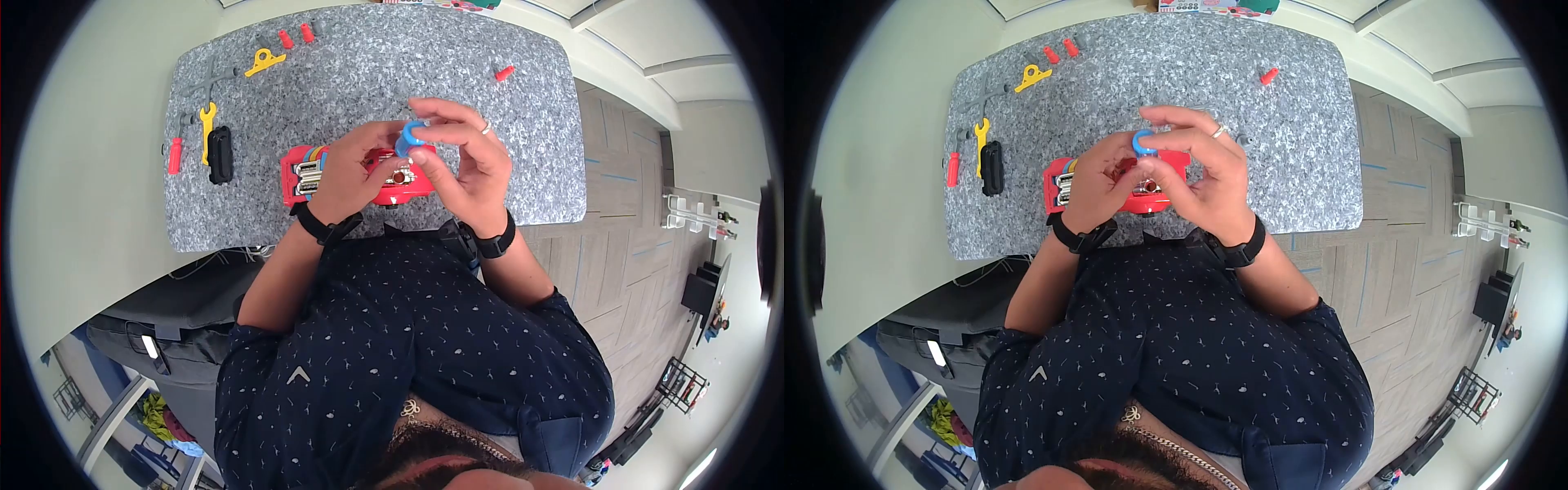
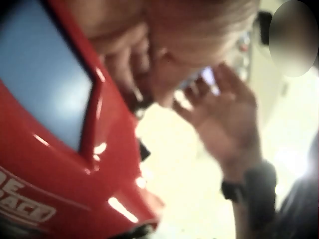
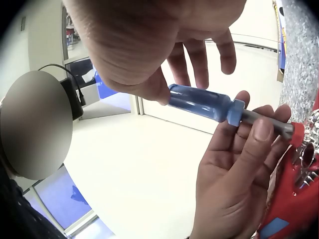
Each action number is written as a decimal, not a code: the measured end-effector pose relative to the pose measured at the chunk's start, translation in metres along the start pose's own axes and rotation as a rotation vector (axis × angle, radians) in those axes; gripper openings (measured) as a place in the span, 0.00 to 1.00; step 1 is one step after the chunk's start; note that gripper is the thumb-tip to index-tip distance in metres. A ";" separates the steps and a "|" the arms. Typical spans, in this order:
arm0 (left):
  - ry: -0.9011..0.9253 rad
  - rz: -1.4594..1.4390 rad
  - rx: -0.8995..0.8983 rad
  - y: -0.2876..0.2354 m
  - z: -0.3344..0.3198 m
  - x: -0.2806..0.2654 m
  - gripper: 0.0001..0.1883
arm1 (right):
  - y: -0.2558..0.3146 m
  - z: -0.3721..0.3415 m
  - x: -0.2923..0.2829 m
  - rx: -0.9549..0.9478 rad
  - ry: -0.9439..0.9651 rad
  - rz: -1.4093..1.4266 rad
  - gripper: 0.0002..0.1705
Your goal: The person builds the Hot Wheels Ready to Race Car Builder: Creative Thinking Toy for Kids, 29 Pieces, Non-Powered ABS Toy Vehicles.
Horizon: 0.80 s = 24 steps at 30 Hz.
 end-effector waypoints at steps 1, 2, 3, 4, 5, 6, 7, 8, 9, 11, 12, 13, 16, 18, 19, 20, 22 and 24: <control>-0.020 -0.048 0.003 0.001 0.001 0.000 0.24 | -0.002 0.000 0.002 0.007 0.008 0.032 0.13; -0.038 -0.097 0.007 0.003 0.002 -0.001 0.25 | -0.004 -0.001 0.004 0.015 0.015 0.063 0.13; -0.023 -0.081 0.000 0.006 0.001 -0.001 0.25 | -0.006 -0.002 0.005 0.025 0.022 0.093 0.12; -0.008 -0.065 -0.006 0.008 0.001 -0.002 0.25 | -0.004 -0.002 0.006 0.014 0.041 0.080 0.12; 0.007 -0.048 -0.012 0.009 0.001 -0.003 0.25 | -0.003 -0.001 0.006 0.003 0.059 0.069 0.12; -0.009 -0.076 0.010 0.007 0.001 -0.002 0.25 | -0.001 -0.001 0.006 -0.008 0.079 0.058 0.12; -0.024 -0.103 0.031 0.003 0.002 0.000 0.25 | -0.001 -0.002 0.006 -0.012 0.071 0.022 0.13; -0.040 -0.131 0.052 0.001 0.002 0.001 0.24 | 0.000 -0.003 0.005 -0.016 0.063 -0.014 0.14; -0.036 -0.130 0.043 0.002 0.002 0.001 0.24 | 0.000 -0.003 0.004 -0.019 0.055 -0.050 0.14; -0.030 -0.127 0.025 0.004 0.001 -0.001 0.23 | 0.001 0.000 0.005 -0.018 0.060 -0.053 0.17; -0.031 -0.127 0.004 0.006 0.001 -0.002 0.23 | 0.001 0.001 0.005 -0.018 0.062 -0.054 0.18; -0.032 -0.125 -0.017 0.009 0.001 -0.003 0.23 | 0.001 0.003 0.006 -0.010 0.066 -0.003 0.20; -0.076 -0.212 0.000 0.014 0.003 -0.007 0.22 | -0.002 0.002 0.011 0.023 0.118 0.102 0.23; -0.065 -0.227 0.043 0.011 0.004 -0.006 0.21 | -0.010 -0.004 0.017 0.055 0.197 0.105 0.24; -0.034 -0.199 0.067 0.005 0.004 -0.004 0.21 | -0.009 -0.002 0.017 0.046 0.187 0.091 0.24; -0.002 -0.170 0.090 0.001 0.003 -0.002 0.20 | -0.005 0.002 0.018 0.039 0.178 0.078 0.24; 0.013 -0.107 0.066 0.005 0.000 -0.002 0.19 | -0.004 0.005 0.023 0.028 0.183 0.059 0.24; 0.008 -0.102 0.037 0.009 0.000 -0.002 0.19 | -0.005 0.008 0.027 0.021 0.213 0.044 0.24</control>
Point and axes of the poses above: each hand's wrist, its own z-axis towards the middle knuckle, its own x-axis out of the palm, y = z × x, the point moved 9 cm from there along z, towards the middle knuckle, and after that the axes turned 15 degrees about -z, right-handed, at the moved point
